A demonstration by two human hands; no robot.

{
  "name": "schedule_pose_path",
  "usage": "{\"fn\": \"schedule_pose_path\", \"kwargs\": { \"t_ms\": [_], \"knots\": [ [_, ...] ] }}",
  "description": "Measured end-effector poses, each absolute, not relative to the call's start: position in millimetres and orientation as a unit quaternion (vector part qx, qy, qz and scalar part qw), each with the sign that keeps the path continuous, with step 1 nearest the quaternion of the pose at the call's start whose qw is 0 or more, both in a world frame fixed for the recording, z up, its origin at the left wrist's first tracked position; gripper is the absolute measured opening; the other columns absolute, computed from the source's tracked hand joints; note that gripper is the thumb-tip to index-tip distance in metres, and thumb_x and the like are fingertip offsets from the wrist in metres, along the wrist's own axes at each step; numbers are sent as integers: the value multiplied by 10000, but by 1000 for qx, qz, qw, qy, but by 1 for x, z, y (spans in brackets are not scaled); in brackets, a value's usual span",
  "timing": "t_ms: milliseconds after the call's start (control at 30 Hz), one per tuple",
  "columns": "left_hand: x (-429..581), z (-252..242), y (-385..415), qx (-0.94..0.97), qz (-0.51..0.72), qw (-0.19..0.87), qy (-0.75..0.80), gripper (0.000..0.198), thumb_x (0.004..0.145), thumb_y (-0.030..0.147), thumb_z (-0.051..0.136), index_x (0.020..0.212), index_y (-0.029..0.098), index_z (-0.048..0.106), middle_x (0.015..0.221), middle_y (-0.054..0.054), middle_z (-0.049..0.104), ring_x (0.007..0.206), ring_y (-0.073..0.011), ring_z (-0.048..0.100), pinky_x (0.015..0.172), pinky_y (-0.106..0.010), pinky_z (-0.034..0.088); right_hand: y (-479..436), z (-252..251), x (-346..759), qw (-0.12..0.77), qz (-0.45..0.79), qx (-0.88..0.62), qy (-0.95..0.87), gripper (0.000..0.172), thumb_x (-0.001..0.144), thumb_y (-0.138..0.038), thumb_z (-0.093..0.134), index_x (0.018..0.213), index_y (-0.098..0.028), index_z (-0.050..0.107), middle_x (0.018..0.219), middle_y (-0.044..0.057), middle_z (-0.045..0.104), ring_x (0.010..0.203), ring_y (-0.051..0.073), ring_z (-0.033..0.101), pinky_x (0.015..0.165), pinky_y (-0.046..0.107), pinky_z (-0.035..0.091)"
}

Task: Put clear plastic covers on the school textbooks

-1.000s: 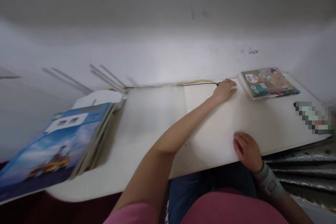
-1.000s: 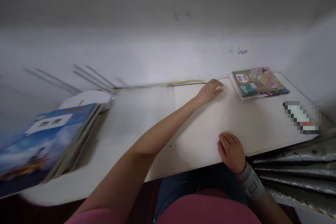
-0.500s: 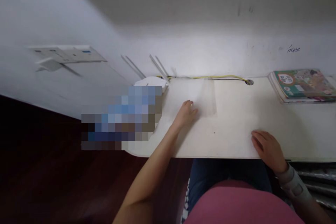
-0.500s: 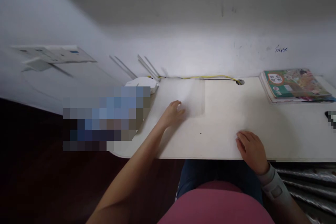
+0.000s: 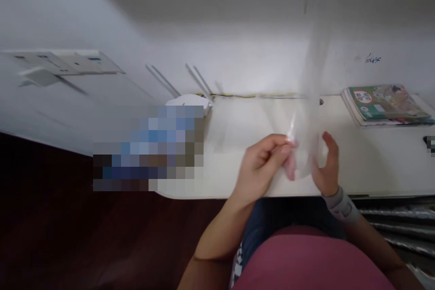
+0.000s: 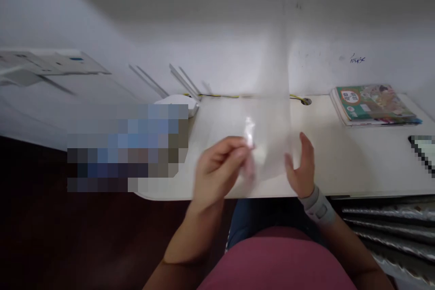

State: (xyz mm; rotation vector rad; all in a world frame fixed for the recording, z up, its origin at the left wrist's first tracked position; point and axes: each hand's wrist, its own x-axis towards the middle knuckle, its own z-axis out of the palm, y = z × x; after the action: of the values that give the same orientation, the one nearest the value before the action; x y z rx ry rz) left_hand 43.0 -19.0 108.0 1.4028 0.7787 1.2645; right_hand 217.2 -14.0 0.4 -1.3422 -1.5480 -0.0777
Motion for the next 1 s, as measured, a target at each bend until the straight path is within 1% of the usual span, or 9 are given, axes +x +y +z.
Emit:
{"fn": "schedule_pose_path", "kwargs": {
  "t_ms": [67, 200, 300, 400, 533, 667, 800, 900, 1000],
  "knots": [
    [24, 109, -29, 545, 600, 478, 338, 181, 859, 329, 535, 899, 184, 637, 487, 57, 541, 374, -64, 471, 413, -182, 392, -20, 8, 250, 515, -119, -546, -650, 491, 891, -178, 452, 1371, -266, 401, 1282, 102, 533, 1216, 255, 483, 980, 498, 429],
    [-16, 72, -23, 517, 584, 389, 490, 214, 818, 323, 567, 941, 164, 640, 505, 60, 517, 410, -71, 461, 451, -195, 392, -45, 19, 310, 447, -260, -528, -674, 531, 848, -85, 482, 1329, -310, 472, 1315, 68, 535, 1241, 281, 471, 1013, 529, 382],
    [-28, 30, -18, 545, 460, 332, 617, 338, 830, 345, 505, 1081, 143, 604, 559, 48, 547, 447, -94, 489, 509, -226, 423, -61, 11, 330, 305, -239, -524, -758, 556, 831, -69, 500, 1334, -304, 466, 1386, 73, 482, 1289, 271, 422, 1046, 498, 350],
    [-26, -2, -25, 606, 312, 230, 694, 413, 852, 297, 426, 1211, 134, 549, 653, -8, 623, 561, -148, 578, 599, -273, 452, -66, -11, 338, 175, -176, -525, -814, 461, 865, -108, 471, 1292, -277, 514, 1377, 88, 497, 1324, 261, 374, 1073, 508, 296],
    [-16, -20, -36, 666, 164, 115, 719, 425, 869, 232, 375, 1255, 157, 534, 837, -96, 683, 756, -212, 639, 696, -315, 466, -64, -41, 350, 87, -104, -525, -840, 383, 911, -269, 442, 1285, -276, 522, 1378, 83, 500, 1332, 272, 358, 1049, 532, 302],
    [-17, -21, -31, 712, 122, 58, 689, 390, 879, 234, 378, 1221, 186, 560, 891, -106, 671, 851, -231, 627, 763, -328, 474, -61, -49, 363, 64, -69, -509, -855, 538, 866, -493, 486, 1345, -248, 458, 1426, 109, 437, 1335, 298, 346, 1022, 526, 334],
    [-51, 2, -10, 710, 154, -3, 687, 402, 898, 277, 358, 1221, 154, 565, 1047, -145, 629, 954, -249, 600, 857, -357, 460, -53, -37, 350, 104, -106, -518, -842, 501, 876, -479, 473, 1300, -214, 507, 1416, 148, 438, 1329, 317, 349, 1040, 539, 301],
    [-93, 28, 13, 647, 180, -95, 735, 450, 908, 263, 307, 1259, 82, 523, 1280, -197, 524, 1184, -306, 480, 986, -417, 378, -46, -26, 316, 139, -94, -493, -853, 492, 906, -448, 433, 1333, -207, 473, 1438, 152, 404, 1355, 293, 309, 1063, 514, 284],
    [-130, 41, 35, 576, 140, -137, 794, 522, 883, 274, 351, 1322, -2, 419, 1400, -279, 378, 1305, -396, 330, 1015, -529, 307, -44, -24, 273, 136, -47, -441, -886, 520, 907, -483, 425, 1364, -237, 436, 1467, 138, 363, 1374, 284, 273, 1061, 511, 290]
  ]
}}
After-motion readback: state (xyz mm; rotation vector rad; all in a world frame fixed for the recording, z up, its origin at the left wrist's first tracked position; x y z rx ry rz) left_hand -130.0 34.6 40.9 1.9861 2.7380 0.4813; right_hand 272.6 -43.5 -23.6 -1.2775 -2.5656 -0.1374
